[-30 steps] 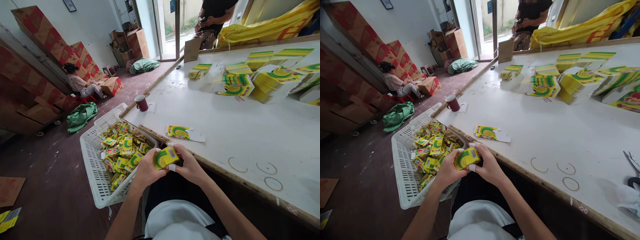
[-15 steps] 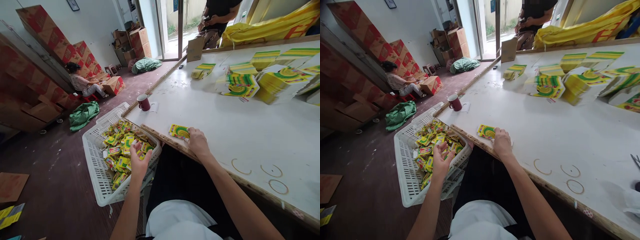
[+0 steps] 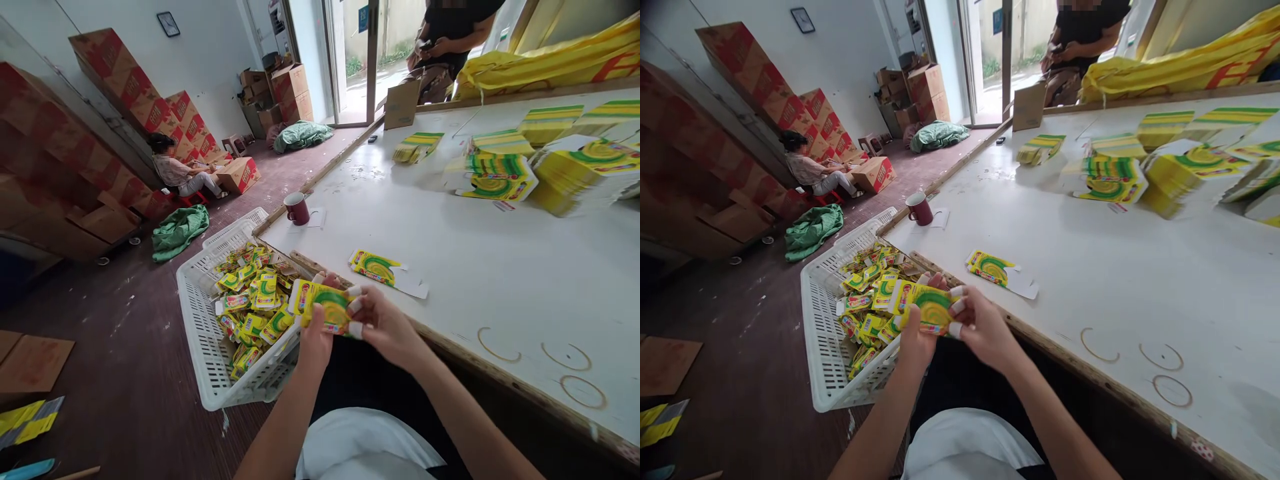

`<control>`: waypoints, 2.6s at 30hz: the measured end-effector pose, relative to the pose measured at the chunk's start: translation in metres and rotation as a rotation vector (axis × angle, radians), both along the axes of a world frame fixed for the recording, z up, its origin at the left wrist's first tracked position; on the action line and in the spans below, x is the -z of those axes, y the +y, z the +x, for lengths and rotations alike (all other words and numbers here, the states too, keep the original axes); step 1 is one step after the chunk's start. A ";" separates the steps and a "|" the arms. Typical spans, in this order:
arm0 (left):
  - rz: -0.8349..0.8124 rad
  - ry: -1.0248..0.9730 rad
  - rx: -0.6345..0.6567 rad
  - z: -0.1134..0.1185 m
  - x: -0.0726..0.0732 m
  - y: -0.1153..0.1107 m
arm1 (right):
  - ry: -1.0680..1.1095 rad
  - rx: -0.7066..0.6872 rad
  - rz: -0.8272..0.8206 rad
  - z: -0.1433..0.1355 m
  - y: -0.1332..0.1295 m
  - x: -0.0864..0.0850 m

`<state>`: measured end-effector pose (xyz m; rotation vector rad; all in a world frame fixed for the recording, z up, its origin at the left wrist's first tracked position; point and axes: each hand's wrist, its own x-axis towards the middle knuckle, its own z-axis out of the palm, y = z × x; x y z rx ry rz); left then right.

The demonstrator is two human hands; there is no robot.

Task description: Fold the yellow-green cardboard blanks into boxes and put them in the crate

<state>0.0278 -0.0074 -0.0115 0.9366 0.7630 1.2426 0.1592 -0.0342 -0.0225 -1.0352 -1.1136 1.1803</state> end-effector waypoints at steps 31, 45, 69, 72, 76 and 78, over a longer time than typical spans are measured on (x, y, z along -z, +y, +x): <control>0.121 0.101 -0.049 -0.005 0.008 -0.007 | -0.200 0.164 0.016 -0.011 -0.021 0.000; 0.053 0.087 -0.281 0.000 0.004 -0.002 | 0.314 0.086 -0.131 -0.029 -0.021 -0.007; 0.330 1.056 0.230 -0.026 -0.029 -0.010 | -0.448 0.465 0.308 0.001 -0.033 -0.012; 0.395 0.979 0.265 -0.019 -0.018 -0.018 | -0.012 0.230 0.023 0.002 -0.030 -0.003; 0.580 0.929 0.278 -0.013 -0.008 -0.024 | 0.287 -0.059 -0.220 -0.004 -0.026 0.001; 0.636 0.952 0.250 -0.014 -0.007 -0.022 | 0.300 -0.042 -0.223 -0.007 -0.024 0.002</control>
